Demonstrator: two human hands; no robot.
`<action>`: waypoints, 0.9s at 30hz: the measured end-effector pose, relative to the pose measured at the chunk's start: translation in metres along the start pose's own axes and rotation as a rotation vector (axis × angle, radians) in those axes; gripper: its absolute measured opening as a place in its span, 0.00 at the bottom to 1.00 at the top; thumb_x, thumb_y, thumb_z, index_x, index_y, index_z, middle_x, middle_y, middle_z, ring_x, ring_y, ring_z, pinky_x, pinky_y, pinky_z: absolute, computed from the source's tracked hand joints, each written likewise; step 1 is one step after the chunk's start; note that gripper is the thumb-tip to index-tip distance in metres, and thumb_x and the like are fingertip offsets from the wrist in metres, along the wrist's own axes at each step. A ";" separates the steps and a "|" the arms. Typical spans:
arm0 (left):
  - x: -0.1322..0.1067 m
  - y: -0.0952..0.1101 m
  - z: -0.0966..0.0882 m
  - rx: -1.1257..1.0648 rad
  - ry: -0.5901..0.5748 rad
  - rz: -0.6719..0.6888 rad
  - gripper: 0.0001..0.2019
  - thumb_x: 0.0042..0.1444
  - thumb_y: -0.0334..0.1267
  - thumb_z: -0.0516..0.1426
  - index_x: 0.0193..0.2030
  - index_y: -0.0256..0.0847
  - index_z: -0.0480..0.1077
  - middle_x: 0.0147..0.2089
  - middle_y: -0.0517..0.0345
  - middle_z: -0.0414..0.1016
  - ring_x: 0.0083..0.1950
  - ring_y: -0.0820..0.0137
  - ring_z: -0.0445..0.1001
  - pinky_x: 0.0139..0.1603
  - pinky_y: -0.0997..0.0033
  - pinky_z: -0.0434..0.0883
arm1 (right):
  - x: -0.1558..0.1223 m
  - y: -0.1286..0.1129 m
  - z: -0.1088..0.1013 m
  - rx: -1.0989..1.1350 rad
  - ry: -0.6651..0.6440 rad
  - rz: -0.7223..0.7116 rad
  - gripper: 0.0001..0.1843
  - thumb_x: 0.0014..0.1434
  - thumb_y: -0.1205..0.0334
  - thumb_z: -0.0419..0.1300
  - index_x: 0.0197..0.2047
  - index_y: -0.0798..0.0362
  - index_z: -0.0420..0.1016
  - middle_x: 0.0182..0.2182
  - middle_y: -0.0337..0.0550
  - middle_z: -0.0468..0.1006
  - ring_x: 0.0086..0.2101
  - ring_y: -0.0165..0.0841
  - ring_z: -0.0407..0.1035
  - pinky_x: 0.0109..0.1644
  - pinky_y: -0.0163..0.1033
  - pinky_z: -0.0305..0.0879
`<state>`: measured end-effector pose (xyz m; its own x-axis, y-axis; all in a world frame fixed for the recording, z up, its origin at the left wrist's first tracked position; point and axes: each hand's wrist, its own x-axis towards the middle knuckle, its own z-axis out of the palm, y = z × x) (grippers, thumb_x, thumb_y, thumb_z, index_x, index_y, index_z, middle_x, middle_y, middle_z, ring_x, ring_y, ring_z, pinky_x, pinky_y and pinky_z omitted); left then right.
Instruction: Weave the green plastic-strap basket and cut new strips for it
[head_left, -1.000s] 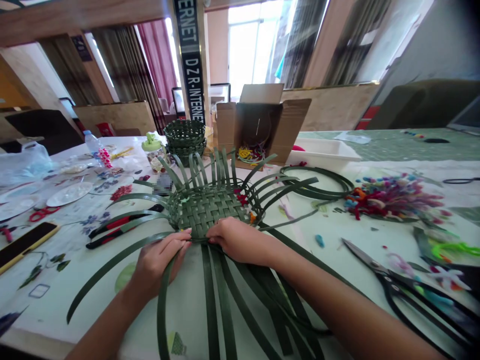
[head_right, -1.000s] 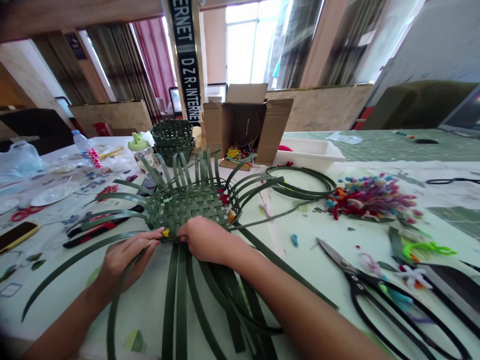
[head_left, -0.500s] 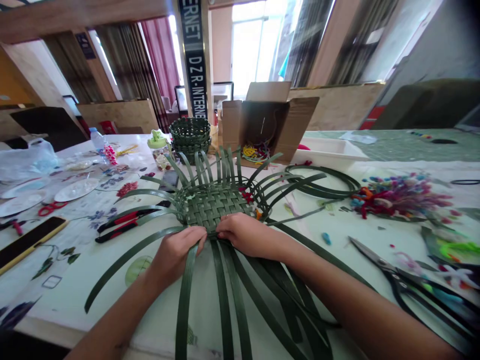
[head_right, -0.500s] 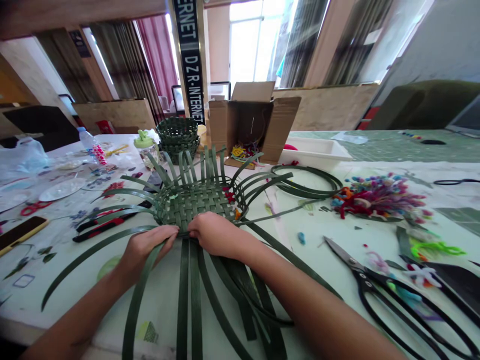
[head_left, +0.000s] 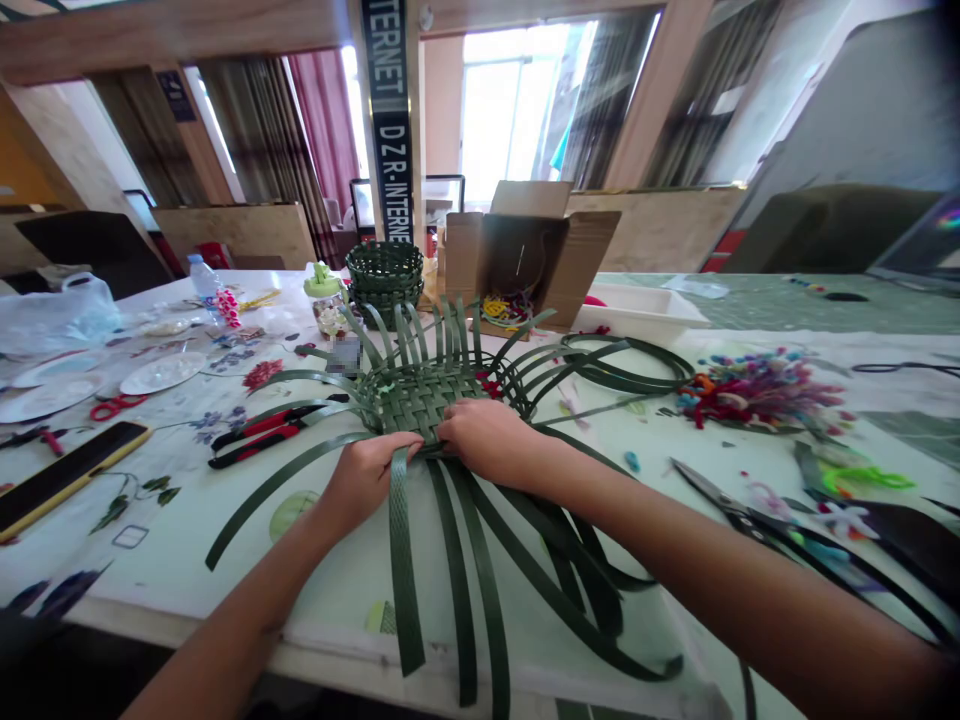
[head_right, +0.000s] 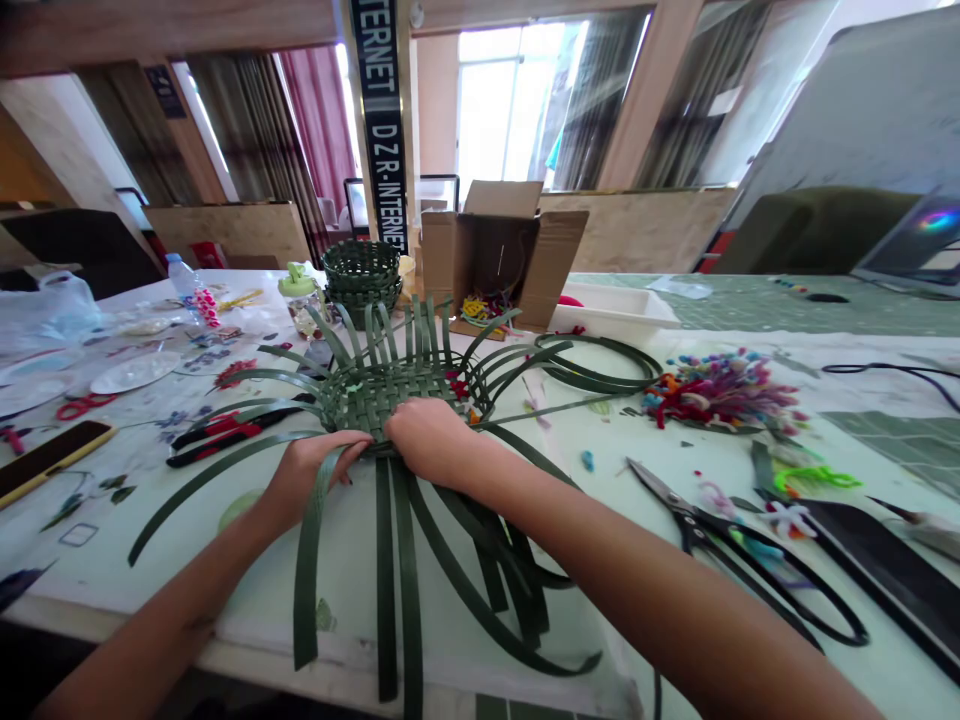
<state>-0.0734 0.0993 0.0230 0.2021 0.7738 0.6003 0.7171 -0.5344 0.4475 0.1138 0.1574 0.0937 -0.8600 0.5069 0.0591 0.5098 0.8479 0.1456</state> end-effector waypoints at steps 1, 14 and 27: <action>0.000 -0.001 0.000 -0.004 -0.001 -0.008 0.09 0.60 0.38 0.53 0.42 0.40 0.74 0.38 0.58 0.79 0.35 0.72 0.78 0.40 0.76 0.74 | 0.000 -0.002 -0.002 -0.025 0.013 -0.006 0.11 0.57 0.70 0.53 0.34 0.57 0.78 0.33 0.52 0.77 0.35 0.41 0.72 0.36 0.39 0.62; 0.003 0.012 -0.013 -0.003 -0.006 0.068 0.12 0.60 0.36 0.51 0.41 0.36 0.75 0.36 0.53 0.80 0.36 0.68 0.79 0.40 0.72 0.75 | 0.005 -0.011 -0.056 0.112 -0.323 0.000 0.13 0.50 0.74 0.53 0.37 0.60 0.77 0.29 0.52 0.79 0.27 0.37 0.72 0.27 0.36 0.60; -0.004 -0.001 -0.008 -0.042 -0.051 0.143 0.11 0.58 0.32 0.53 0.43 0.38 0.75 0.43 0.53 0.79 0.43 0.67 0.78 0.44 0.71 0.75 | -0.033 -0.067 -0.027 0.447 -0.262 0.142 0.09 0.54 0.70 0.53 0.32 0.59 0.75 0.27 0.51 0.78 0.29 0.36 0.70 0.30 0.37 0.59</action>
<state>-0.0801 0.0939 0.0255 0.3340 0.7046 0.6261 0.6506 -0.6529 0.3878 0.1078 0.0799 0.1083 -0.7761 0.5949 -0.2093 0.6304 0.7225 -0.2839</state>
